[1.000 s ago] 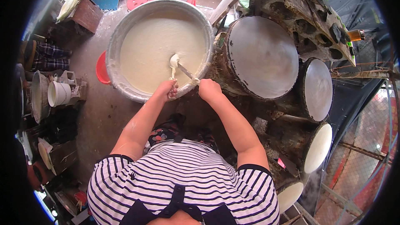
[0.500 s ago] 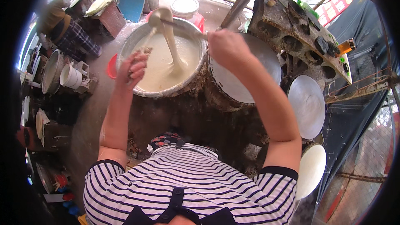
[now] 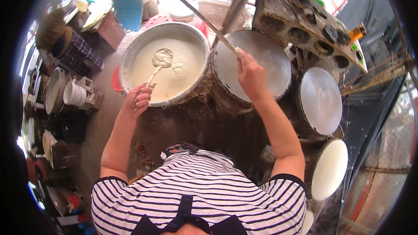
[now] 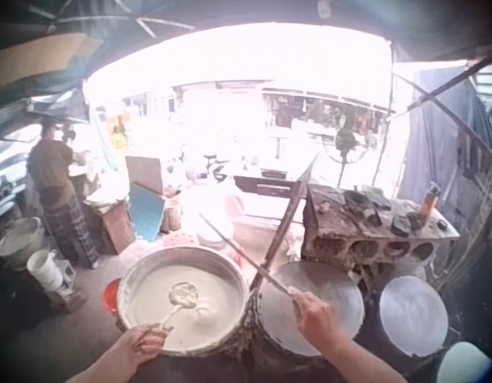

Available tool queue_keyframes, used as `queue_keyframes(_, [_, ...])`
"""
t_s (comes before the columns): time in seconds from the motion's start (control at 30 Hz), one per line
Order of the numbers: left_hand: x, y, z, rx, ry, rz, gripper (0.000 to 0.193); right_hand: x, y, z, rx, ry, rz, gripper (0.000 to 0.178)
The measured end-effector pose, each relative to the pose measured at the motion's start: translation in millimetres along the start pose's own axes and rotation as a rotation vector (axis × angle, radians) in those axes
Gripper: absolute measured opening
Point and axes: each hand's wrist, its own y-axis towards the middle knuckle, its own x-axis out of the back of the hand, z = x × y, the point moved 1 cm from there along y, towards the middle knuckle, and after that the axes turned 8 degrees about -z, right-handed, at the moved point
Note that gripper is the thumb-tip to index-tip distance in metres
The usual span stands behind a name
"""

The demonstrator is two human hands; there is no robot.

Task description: The person ladles batter onto multiple hot griddles, spreads it into thin circular crepes, and removes cooked crepes to a stack. The person repeats this cycle across several griddles, using a ladle and a wooden spreader.

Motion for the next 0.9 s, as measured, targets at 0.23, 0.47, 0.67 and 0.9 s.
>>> queue_keyframes(0.23, [-97,-18,56,-0.069,0.593,-0.092,0.019,46,-142,-22,-1.055,0.774,-0.154,0.012])
queue_keyframes(0.47, [-242,71,204,0.209,0.935,0.213,0.025,191,-244,-113,-1.242,0.888,-0.696,0.014])
queue_keyframes(0.67, [-341,170,399,0.405,1.105,0.328,0.026,294,-306,-171,-1.449,0.595,-0.709,0.010])
queue_keyframes(0.9, [-339,269,545,0.149,1.405,0.461,0.017,315,-323,-207,-1.492,0.579,-0.736,0.011])
